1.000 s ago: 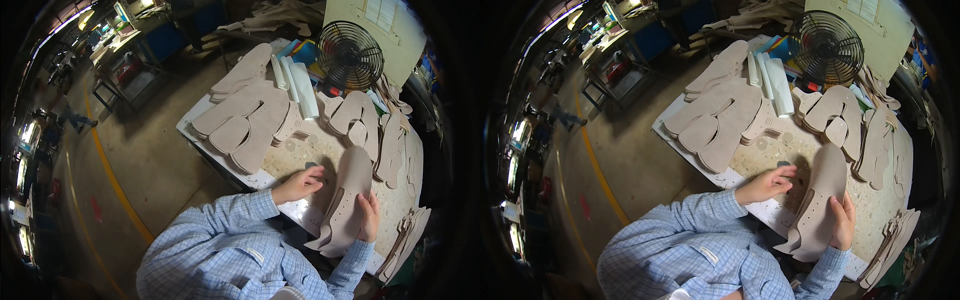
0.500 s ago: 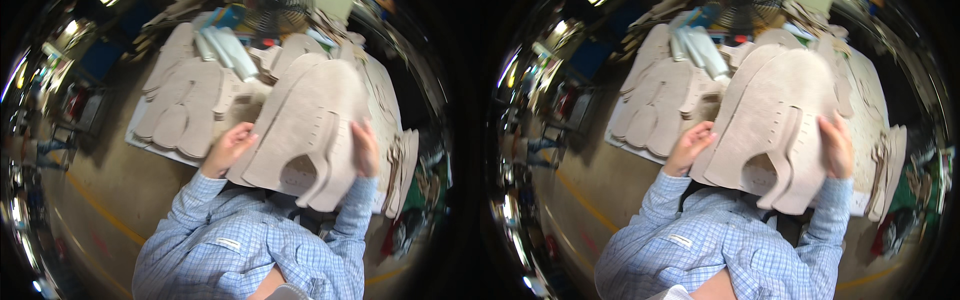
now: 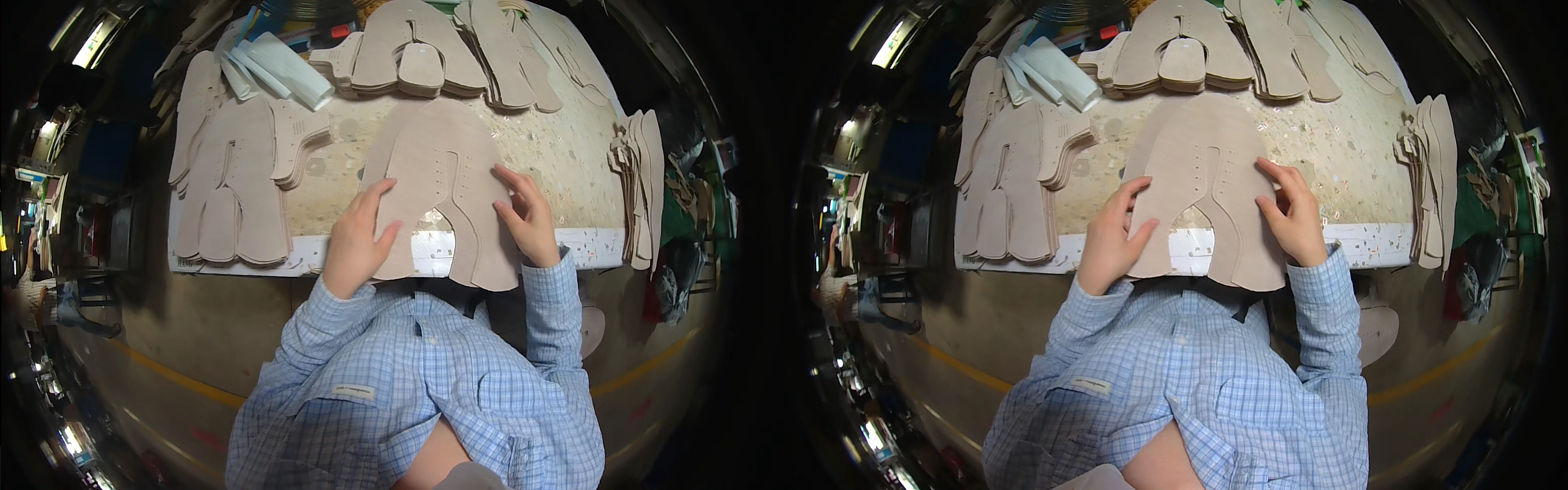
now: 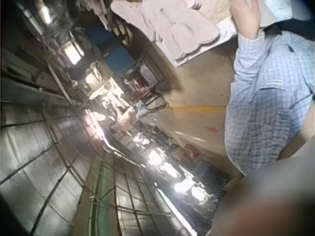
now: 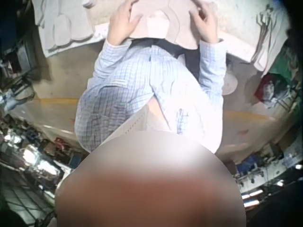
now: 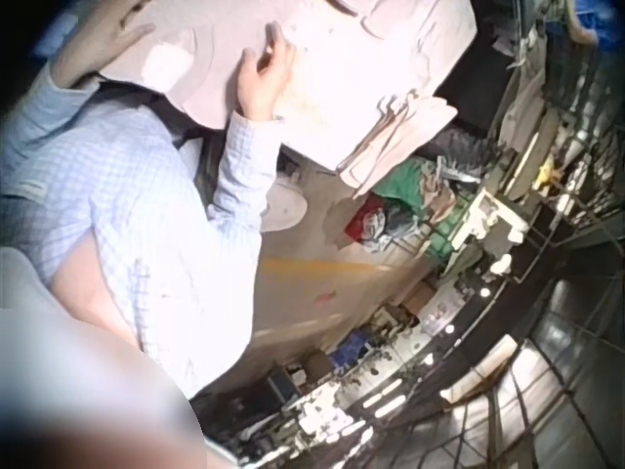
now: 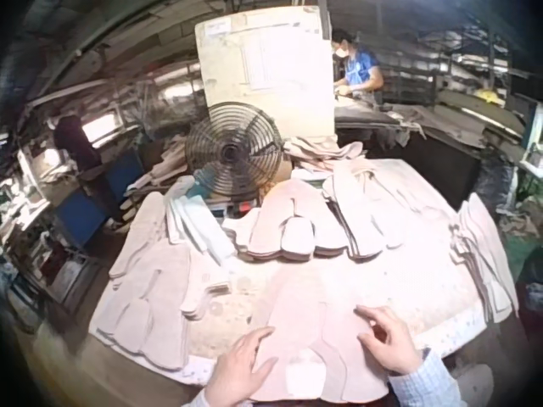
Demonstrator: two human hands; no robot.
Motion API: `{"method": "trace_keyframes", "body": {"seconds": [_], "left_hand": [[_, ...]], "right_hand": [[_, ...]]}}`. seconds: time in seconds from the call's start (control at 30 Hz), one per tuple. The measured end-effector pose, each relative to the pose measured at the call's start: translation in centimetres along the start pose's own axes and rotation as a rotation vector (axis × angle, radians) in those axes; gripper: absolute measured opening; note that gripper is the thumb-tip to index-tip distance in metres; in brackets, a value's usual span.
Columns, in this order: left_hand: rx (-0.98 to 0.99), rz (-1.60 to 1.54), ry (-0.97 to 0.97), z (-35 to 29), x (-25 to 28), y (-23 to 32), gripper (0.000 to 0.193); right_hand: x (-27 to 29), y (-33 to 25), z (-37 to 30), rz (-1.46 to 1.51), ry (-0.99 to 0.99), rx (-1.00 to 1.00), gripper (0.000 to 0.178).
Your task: The person assembles beige shoe components by hand at a workbench. They pick up a main upper piece, align and attach smaller side and heel pieces, then stack the completed assembly with others. The process repeats with multiple units.
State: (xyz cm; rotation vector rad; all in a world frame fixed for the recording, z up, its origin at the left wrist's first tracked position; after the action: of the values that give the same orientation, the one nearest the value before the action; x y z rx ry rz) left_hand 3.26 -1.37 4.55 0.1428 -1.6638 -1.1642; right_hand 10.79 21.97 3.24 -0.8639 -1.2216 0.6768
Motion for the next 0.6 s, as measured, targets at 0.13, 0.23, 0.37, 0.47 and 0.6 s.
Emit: {"method": "trace_keyframes", "body": {"seconds": [0.13, 0.23, 0.37, 0.47, 0.6], "left_hand": [[0.057, -0.142, -0.035, -0.7, 1.5, -2.5, 0.041], [0.102, -0.35, -0.065, -1.3, 1.4, -4.3, 0.04], [0.095, -0.45, -0.077, -1.5, 1.3, -4.9, 0.042], [0.077, -0.42, -0.081, -1.7, 1.6, -4.5, 0.042], [0.067, -0.443, -0.136, -1.8, 1.6, -3.6, 0.044]], "right_hand": [[-1.5, -1.2, 1.2, -0.013, -0.02, 0.041, 0.052], [-2.2, -1.9, 2.4, -0.028, -0.024, 0.095, 0.05], [-2.7, -1.4, 2.7, -0.023, -0.045, 0.056, 0.049], [-2.6, -1.1, 1.7, -0.039, -0.032, 0.03, 0.049], [-2.6, -1.8, 0.5, -0.065, -0.034, 0.044, 0.048]]}}
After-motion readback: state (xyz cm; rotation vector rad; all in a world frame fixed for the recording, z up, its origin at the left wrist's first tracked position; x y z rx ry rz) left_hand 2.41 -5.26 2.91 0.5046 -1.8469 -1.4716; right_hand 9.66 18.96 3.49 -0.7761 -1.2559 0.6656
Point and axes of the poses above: each hand's wrist, its own z-axis towards the middle knuckle, its own x-axis out of the back of the hand, y = z × x, the point moved 10 cm from there along z, towards the middle knuckle, and after that the axes turned 8 degrees about -y, right-handed, at the moved point
